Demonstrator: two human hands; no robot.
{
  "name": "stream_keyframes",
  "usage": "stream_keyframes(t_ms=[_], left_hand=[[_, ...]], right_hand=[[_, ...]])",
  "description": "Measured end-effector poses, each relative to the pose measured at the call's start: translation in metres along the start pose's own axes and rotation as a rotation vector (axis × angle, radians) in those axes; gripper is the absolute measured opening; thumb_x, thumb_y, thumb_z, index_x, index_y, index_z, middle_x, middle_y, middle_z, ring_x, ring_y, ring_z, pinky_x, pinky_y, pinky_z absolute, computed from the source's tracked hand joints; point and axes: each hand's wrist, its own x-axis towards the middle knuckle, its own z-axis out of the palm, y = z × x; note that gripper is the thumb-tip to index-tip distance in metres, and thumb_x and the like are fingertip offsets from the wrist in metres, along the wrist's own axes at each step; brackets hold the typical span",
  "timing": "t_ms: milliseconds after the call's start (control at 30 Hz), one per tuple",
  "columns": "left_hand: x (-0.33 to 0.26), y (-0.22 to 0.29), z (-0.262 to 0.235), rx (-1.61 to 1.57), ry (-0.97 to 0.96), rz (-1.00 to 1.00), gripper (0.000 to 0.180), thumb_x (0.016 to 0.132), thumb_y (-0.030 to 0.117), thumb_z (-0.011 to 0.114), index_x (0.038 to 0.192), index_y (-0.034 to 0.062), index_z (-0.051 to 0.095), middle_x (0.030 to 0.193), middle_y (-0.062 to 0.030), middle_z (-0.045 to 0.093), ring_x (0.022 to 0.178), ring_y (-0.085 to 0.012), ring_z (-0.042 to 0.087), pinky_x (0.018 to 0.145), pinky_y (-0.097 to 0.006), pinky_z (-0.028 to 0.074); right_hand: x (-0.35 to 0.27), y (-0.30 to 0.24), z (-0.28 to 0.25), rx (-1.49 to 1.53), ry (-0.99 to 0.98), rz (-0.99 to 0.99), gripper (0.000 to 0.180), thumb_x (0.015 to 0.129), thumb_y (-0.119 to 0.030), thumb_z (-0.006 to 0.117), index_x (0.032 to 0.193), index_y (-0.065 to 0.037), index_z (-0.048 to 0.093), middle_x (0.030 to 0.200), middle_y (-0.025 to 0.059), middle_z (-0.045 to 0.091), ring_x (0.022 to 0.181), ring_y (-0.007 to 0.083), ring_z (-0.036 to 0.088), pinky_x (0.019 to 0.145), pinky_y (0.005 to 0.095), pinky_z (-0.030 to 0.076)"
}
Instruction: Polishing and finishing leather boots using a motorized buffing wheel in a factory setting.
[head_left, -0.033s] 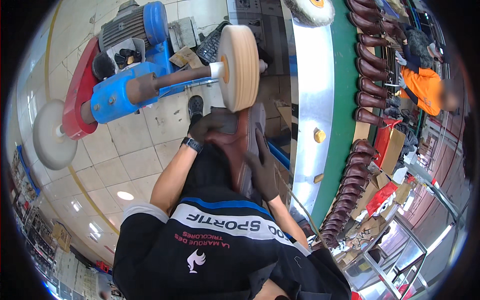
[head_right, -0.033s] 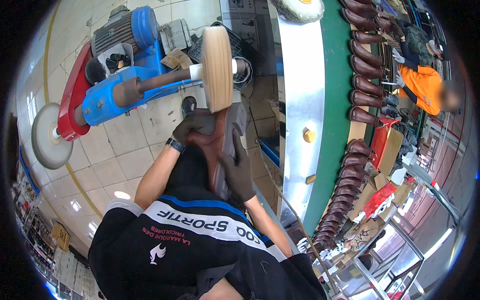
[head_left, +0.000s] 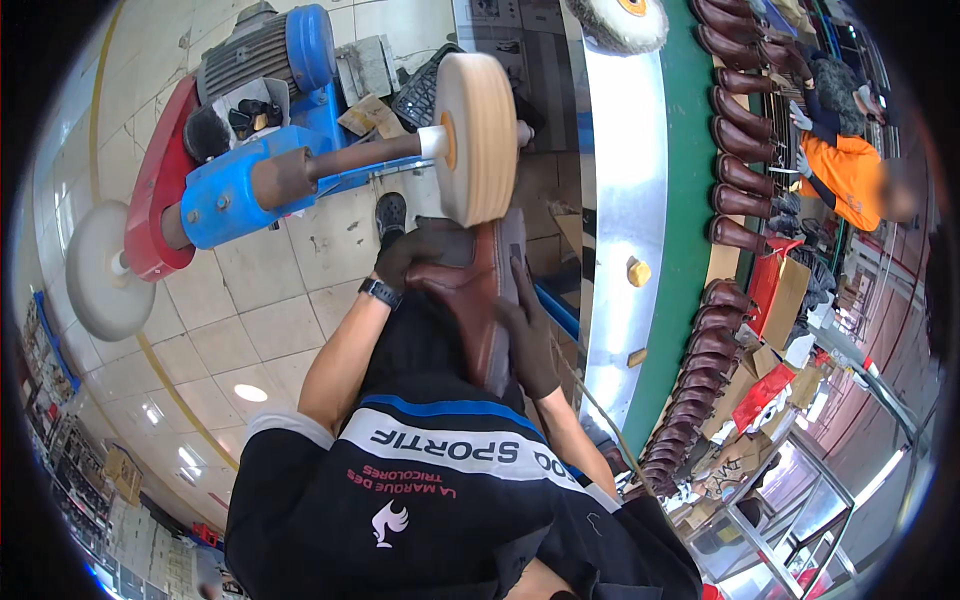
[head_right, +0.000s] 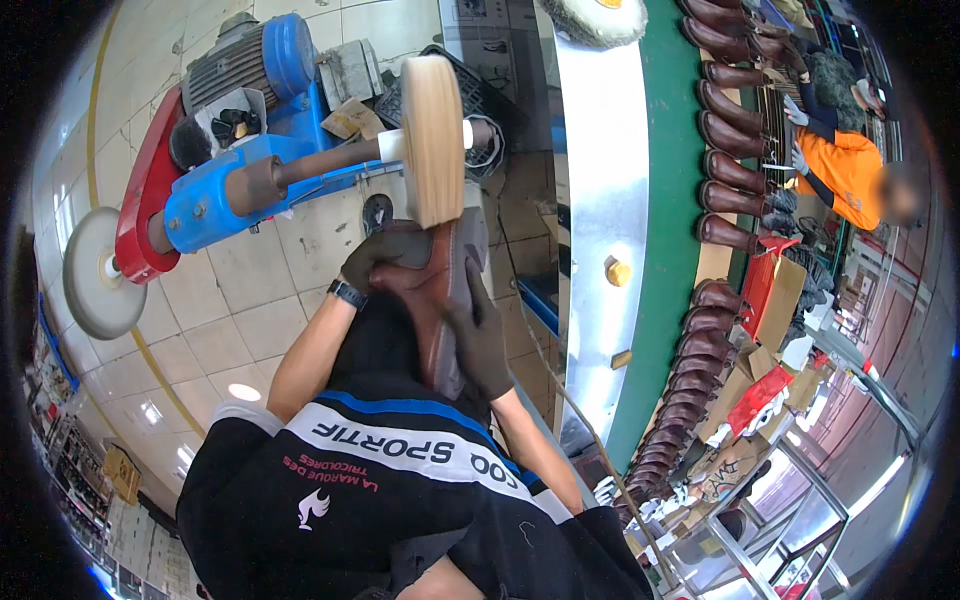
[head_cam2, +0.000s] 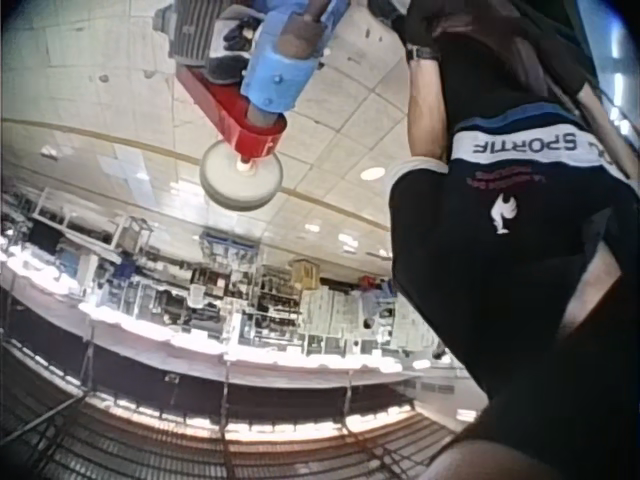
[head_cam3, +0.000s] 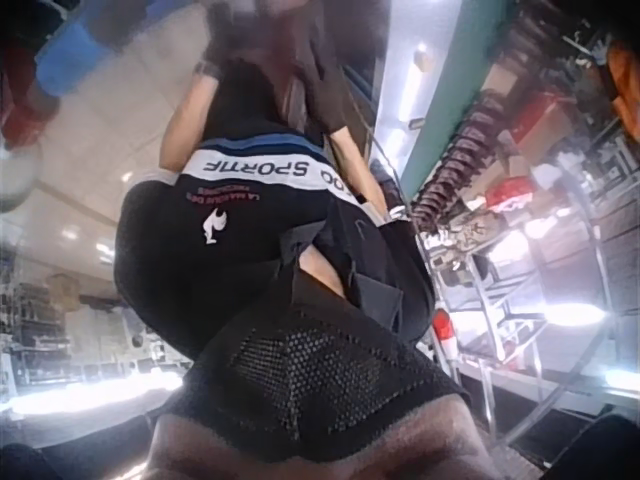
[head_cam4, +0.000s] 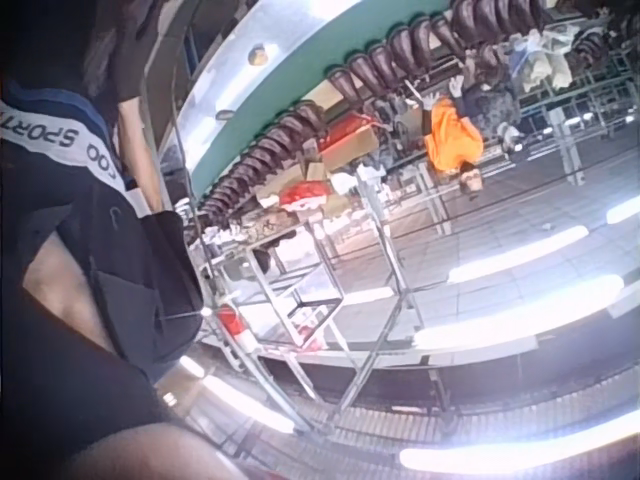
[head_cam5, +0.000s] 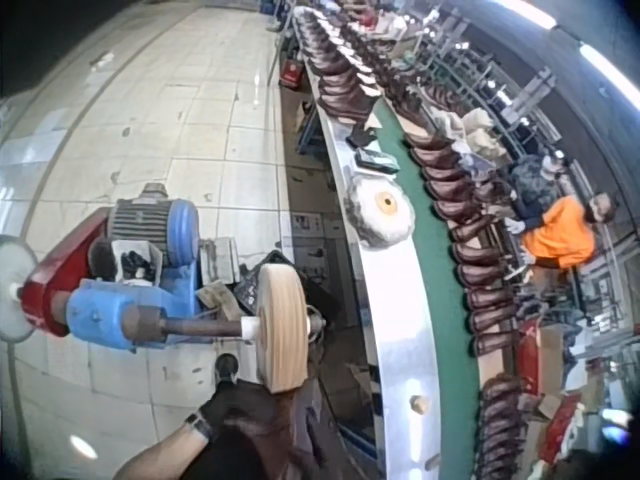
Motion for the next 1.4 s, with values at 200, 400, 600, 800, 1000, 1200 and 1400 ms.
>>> stream_keyframes(t_ms=[200, 400, 600, 800, 1000, 1200, 1400], left_hand=[[0.027, -0.017, -0.045, -0.004, 0.088, 0.111, 0.024, 0.088, 0.007, 0.043, 0.107, -0.0027, 0.054, 0.11, -0.0153, 0.057, 0.095, -0.0221, 0.058, 0.085, -0.032, 0.047], [0.032, 0.038, 0.023, -0.537, 0.004, 0.091, 0.036, 0.092, 0.037, 0.04, 0.088, 0.0032, 0.052, 0.085, -0.0126, 0.058, 0.076, -0.0235, 0.058, 0.069, -0.034, 0.05], [0.026, 0.033, 0.02, -0.525, 0.304, 0.114, 0.048, 0.087, 0.053, 0.041, 0.081, 0.0067, 0.051, 0.08, -0.0136, 0.058, 0.074, -0.0265, 0.058, 0.068, -0.036, 0.05], [0.024, 0.002, -0.021, -0.646, 0.168, -0.092, 0.086, 0.075, 0.07, 0.043, 0.112, -0.008, 0.046, 0.114, -0.0265, 0.051, 0.103, -0.0371, 0.052, 0.091, -0.042, 0.041], [0.019, -0.022, -0.063, -0.622, 0.347, -0.055, 0.098, 0.072, 0.073, 0.043, 0.124, -0.0106, 0.036, 0.125, -0.0259, 0.044, 0.113, -0.0363, 0.045, 0.1, -0.043, 0.032], [-0.008, 0.045, 0.061, -0.858, 0.074, -0.355, 0.084, 0.077, 0.065, 0.045, 0.124, -0.0045, 0.039, 0.123, -0.024, 0.046, 0.113, -0.0353, 0.046, 0.1, -0.044, 0.033], [0.025, 0.061, 0.161, -0.442, 0.071, -0.553, 0.07, 0.086, 0.054, 0.04, 0.123, -0.0054, 0.04, 0.123, -0.021, 0.047, 0.112, -0.0318, 0.048, 0.098, -0.04, 0.036]], right_hand=[[0.042, 0.006, -0.004, 0.587, -0.104, 0.337, 0.054, 0.084, -0.036, 0.045, 0.125, -0.001, 0.042, 0.111, 0.0128, 0.056, 0.099, 0.0189, 0.055, 0.088, 0.0279, 0.041], [0.071, 0.016, -0.008, 0.547, -0.087, 0.364, 0.052, 0.083, -0.041, 0.048, 0.118, -0.003, 0.048, 0.107, 0.0113, 0.057, 0.091, 0.0175, 0.057, 0.08, 0.0287, 0.046], [0.081, 0.009, -0.003, 0.638, -0.122, 0.43, 0.051, 0.084, -0.042, 0.047, 0.115, -0.002, 0.05, 0.101, 0.0111, 0.059, 0.087, 0.0169, 0.058, 0.077, 0.0279, 0.047], [0.089, 0.014, 0.004, 0.711, -0.15, 0.478, 0.043, 0.085, -0.039, 0.046, 0.109, -0.003, 0.052, 0.096, 0.0087, 0.059, 0.081, 0.0153, 0.058, 0.077, 0.0274, 0.047], [0.103, 0.039, 0.011, 0.618, -0.129, 0.436, 0.04, 0.089, -0.039, 0.043, 0.106, -0.005, 0.053, 0.097, 0.0093, 0.061, 0.082, 0.0154, 0.059, 0.079, 0.0277, 0.048], [0.063, 0.037, -0.049, 0.985, -0.174, 0.508, 0.05, 0.092, -0.043, 0.035, 0.117, -0.002, 0.05, 0.108, 0.0121, 0.059, 0.088, 0.0183, 0.06, 0.082, 0.0289, 0.048], [-0.047, -0.003, -0.135, 0.442, -0.014, 0.099, 0.059, 0.082, -0.032, 0.056, 0.129, -0.001, 0.039, 0.126, 0.0116, 0.048, 0.112, 0.019, 0.046, 0.1, 0.0303, 0.032]])
